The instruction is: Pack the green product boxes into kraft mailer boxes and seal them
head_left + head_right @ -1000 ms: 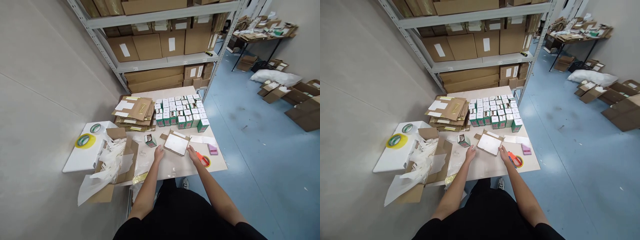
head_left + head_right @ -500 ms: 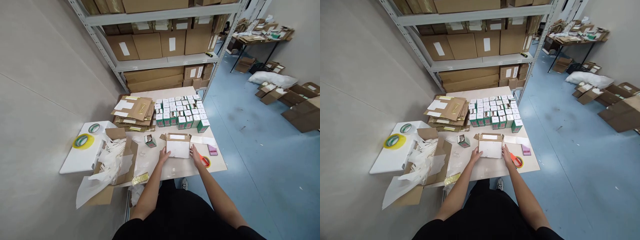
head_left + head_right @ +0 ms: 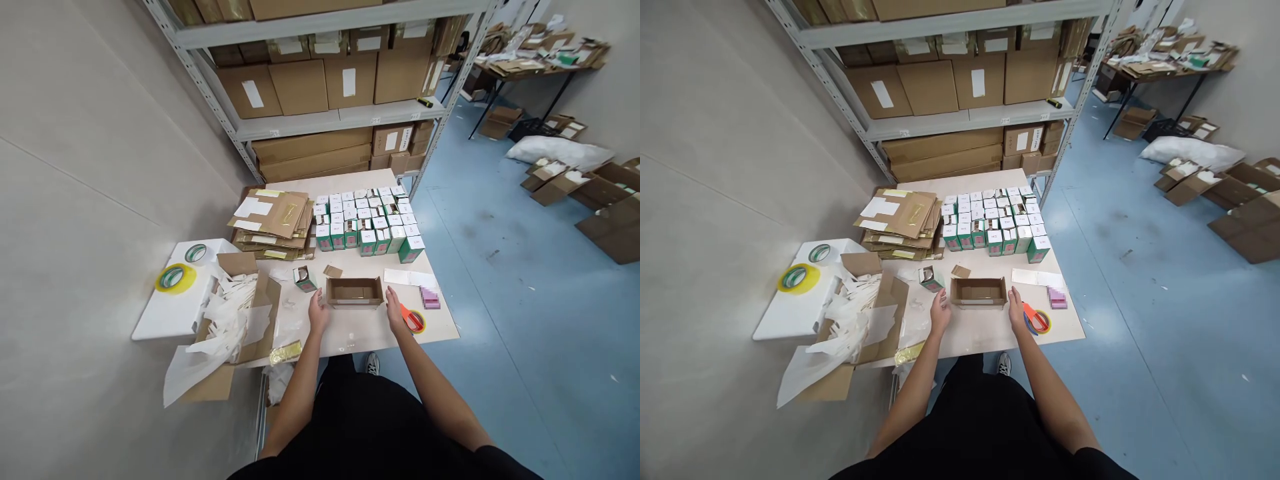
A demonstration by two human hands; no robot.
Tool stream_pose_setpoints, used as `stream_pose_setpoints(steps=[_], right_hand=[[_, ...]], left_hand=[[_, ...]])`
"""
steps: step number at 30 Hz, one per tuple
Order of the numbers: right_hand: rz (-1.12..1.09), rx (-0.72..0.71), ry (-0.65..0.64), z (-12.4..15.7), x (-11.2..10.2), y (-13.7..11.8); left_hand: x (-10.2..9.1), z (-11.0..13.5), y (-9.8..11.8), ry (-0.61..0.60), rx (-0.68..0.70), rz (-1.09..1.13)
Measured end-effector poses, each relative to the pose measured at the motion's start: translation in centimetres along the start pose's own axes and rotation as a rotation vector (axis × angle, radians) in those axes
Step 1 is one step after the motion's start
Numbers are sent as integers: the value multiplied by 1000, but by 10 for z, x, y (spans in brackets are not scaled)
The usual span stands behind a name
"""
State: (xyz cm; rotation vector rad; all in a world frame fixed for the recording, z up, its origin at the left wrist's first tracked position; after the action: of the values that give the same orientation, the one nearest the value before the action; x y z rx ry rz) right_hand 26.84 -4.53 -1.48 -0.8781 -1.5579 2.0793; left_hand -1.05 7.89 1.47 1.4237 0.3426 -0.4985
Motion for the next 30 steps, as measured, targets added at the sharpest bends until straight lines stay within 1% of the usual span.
stream_pose_setpoints(steps=[1,2,4,5,6,8,9,10,11,12,13,14,16,17,18,20,23,27,30], right_hand=[[10,-51,9,-2,2,-9],[16,-91,8,-4,4,-18],[50,-196,-42,-8,12,-36],[91,-248,-84,-10,17,-43],[149,-280,-127,-11,20,-46],[294,-268,-195,-12,22,-44],[367,-240,-220,-11,22,-39],[425,-198,-239,-10,20,-32],[469,-161,-265,-7,18,-24],[500,-129,-290,-4,16,-16],[512,-99,-325,-1,15,-8],[512,-61,-374,3,16,-1],[524,-22,-447,10,19,11],[534,-17,-468,13,21,15],[547,-13,-477,15,23,18],[569,-7,-474,16,25,19],[556,-24,-447,10,23,13],[491,-124,-337,-4,5,-9],[457,-228,-251,-12,-9,-31]], left_hand=[[-2,-2,10,11,65,-23],[-1,-4,21,-4,135,-57],[4,-12,38,-83,240,-164],[8,-16,43,-126,244,-241],[12,-21,45,-163,206,-324],[17,-27,40,-230,60,-457],[18,-28,34,-262,-15,-489],[19,-28,28,-308,-57,-489],[21,-26,23,-368,-52,-454],[22,-24,17,-400,-32,-430],[23,-20,12,-427,-13,-412],[26,-16,6,-483,0,-401],[32,-5,-2,-583,11,-440],[35,-1,-3,-597,21,-470],[38,3,-4,-577,21,-506],[42,8,-1,-477,21,-573],[44,15,13,-343,79,-622],[39,32,39,-241,215,-600],[28,54,55,-166,298,-559]])
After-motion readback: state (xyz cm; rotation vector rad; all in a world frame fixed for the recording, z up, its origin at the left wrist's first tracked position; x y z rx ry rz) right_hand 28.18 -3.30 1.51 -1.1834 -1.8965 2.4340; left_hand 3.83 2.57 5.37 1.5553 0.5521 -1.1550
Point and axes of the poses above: each hand's wrist, its own z-axis away from the middle knuckle, its own x-axis out of the palm, y = z × x, the point moved 3 cm from there along -z, towards the middle knuckle, and after that the axes turned 4 degrees about y, right-handed, at the moved point
